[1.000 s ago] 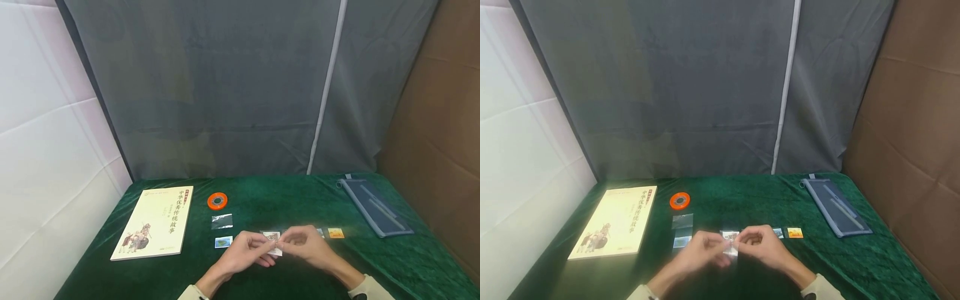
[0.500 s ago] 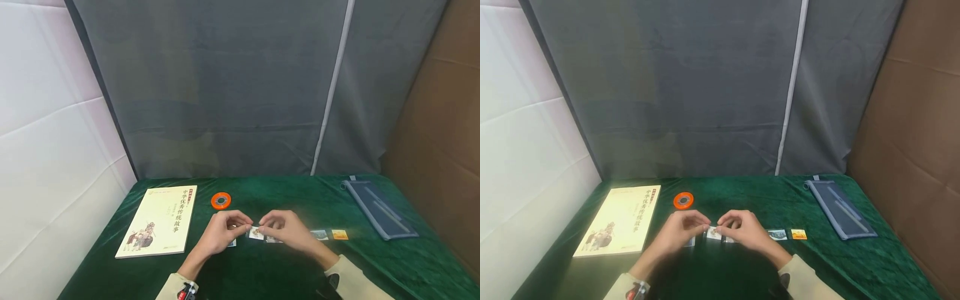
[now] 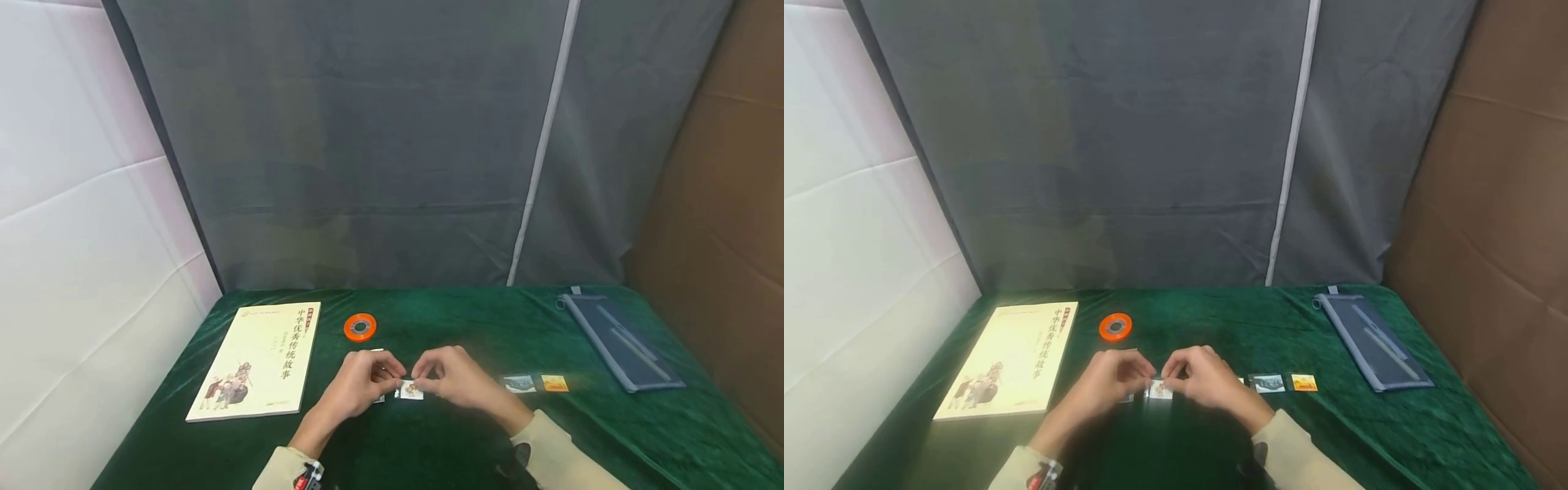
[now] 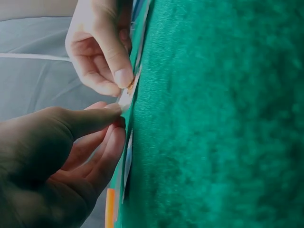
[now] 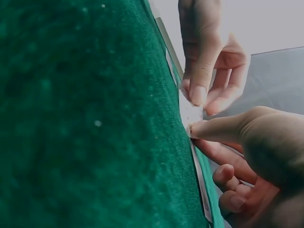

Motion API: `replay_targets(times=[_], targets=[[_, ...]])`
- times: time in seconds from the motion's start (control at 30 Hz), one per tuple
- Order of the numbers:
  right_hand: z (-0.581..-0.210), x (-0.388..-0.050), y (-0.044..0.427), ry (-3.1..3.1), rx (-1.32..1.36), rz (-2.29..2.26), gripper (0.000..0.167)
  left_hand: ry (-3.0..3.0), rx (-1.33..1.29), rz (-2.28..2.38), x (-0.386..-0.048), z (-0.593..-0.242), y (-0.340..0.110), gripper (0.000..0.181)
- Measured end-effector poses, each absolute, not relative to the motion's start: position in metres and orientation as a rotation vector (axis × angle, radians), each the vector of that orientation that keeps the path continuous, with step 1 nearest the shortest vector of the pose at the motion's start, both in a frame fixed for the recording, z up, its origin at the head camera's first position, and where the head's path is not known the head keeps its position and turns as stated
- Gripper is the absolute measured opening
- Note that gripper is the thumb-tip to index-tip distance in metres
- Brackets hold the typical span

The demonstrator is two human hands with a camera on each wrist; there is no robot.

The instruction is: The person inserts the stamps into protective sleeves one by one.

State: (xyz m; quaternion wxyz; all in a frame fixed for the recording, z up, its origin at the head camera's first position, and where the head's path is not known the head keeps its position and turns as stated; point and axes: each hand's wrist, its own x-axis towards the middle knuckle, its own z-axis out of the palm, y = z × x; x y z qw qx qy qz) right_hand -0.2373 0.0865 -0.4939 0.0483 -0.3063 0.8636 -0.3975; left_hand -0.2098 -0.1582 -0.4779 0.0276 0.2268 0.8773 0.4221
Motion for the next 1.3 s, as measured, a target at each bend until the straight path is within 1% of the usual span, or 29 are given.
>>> replay_targets(times=[0.2,0.37,0.63,0.83,0.97,1.1,1.2,1.3], targets=[[-0.493,-0.234,0.084,2.714,-0.968,-1.099,0.009,2.746,0.712,1.282,-0.211,-0.482,-0.158,0.011],[-0.491,-0.231,0.083,2.770,-1.004,-1.018,0.008,2.768,0.695,1.292,-0.212,-0.482,-0.159,0.014],[-0.488,-0.227,0.077,2.770,-1.062,-1.054,0.007,2.870,0.566,1.364,-0.216,-0.474,-0.171,0.012],[-0.485,-0.227,0.056,2.728,-1.149,-1.038,0.015,3.042,0.395,1.216,-0.222,-0.471,-0.189,0.015],[-0.486,-0.224,0.035,2.752,-1.147,-0.896,0.025,3.099,0.370,1.111,-0.223,-0.470,-0.201,0.017],[-0.488,-0.222,0.021,2.803,-1.143,-0.750,0.033,3.098,0.366,1.060,-0.221,-0.470,-0.203,0.022],[-0.488,-0.221,0.016,2.829,-1.131,-0.706,0.032,3.074,0.361,1.032,-0.221,-0.470,-0.203,0.027],[-0.488,-0.221,0.014,2.833,-1.108,-0.731,0.028,3.044,0.341,1.037,-0.222,-0.472,-0.204,0.031]])
